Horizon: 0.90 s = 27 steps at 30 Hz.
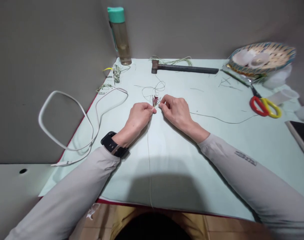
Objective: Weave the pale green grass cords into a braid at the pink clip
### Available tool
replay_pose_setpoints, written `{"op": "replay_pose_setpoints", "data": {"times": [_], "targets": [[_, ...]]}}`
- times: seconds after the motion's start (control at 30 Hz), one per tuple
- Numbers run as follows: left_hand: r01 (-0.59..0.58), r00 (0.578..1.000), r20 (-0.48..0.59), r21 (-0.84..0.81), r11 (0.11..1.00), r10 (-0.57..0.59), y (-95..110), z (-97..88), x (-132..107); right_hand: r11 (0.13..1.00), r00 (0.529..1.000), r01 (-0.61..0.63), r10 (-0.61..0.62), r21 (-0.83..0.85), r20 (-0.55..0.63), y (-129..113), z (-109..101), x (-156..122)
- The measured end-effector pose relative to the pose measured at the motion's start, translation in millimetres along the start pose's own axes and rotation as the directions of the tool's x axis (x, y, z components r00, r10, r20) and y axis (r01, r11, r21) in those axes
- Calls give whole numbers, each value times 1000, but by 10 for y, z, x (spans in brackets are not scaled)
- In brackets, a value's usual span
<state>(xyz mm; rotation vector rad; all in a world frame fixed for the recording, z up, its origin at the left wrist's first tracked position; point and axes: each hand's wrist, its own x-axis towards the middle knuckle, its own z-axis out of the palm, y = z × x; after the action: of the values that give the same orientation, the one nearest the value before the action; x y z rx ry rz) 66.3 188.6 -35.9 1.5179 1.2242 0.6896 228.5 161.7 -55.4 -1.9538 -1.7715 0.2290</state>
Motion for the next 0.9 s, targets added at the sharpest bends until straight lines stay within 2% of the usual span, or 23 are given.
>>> {"op": "replay_pose_setpoints", "data": {"times": [0.2,0.37,0.47,0.57,0.67,0.73,0.8,0.9], "targets": [[-55,998,-16,-60,997,54,-23,-21,-45,980,990,134,-125,-148,72,-76,-50,-281],[-83,996,18,-92,992,85,-9,-33,-83,954,966,243,-221,-175,137,-187,-59,-567],[-103,994,32,-80,991,106,-16,-31,-97,943,949,294,-269,-155,163,-216,-92,-603],[-131,990,36,-44,990,133,-28,-32,-100,954,953,289,-278,-84,116,-202,-168,-480],[-139,989,50,-20,990,140,-33,-37,-94,965,966,257,-258,51,22,-180,-249,-254],[-133,989,62,-12,991,133,-30,-41,-90,957,960,280,-280,70,-12,-173,-275,-98],[-123,990,72,-3,992,123,-24,-44,-88,939,939,344,-343,23,-34,-172,-264,37],[-103,992,77,18,995,101,-14,-47,-83,883,881,468,-470,-39,-59,-167,-184,183]]}}
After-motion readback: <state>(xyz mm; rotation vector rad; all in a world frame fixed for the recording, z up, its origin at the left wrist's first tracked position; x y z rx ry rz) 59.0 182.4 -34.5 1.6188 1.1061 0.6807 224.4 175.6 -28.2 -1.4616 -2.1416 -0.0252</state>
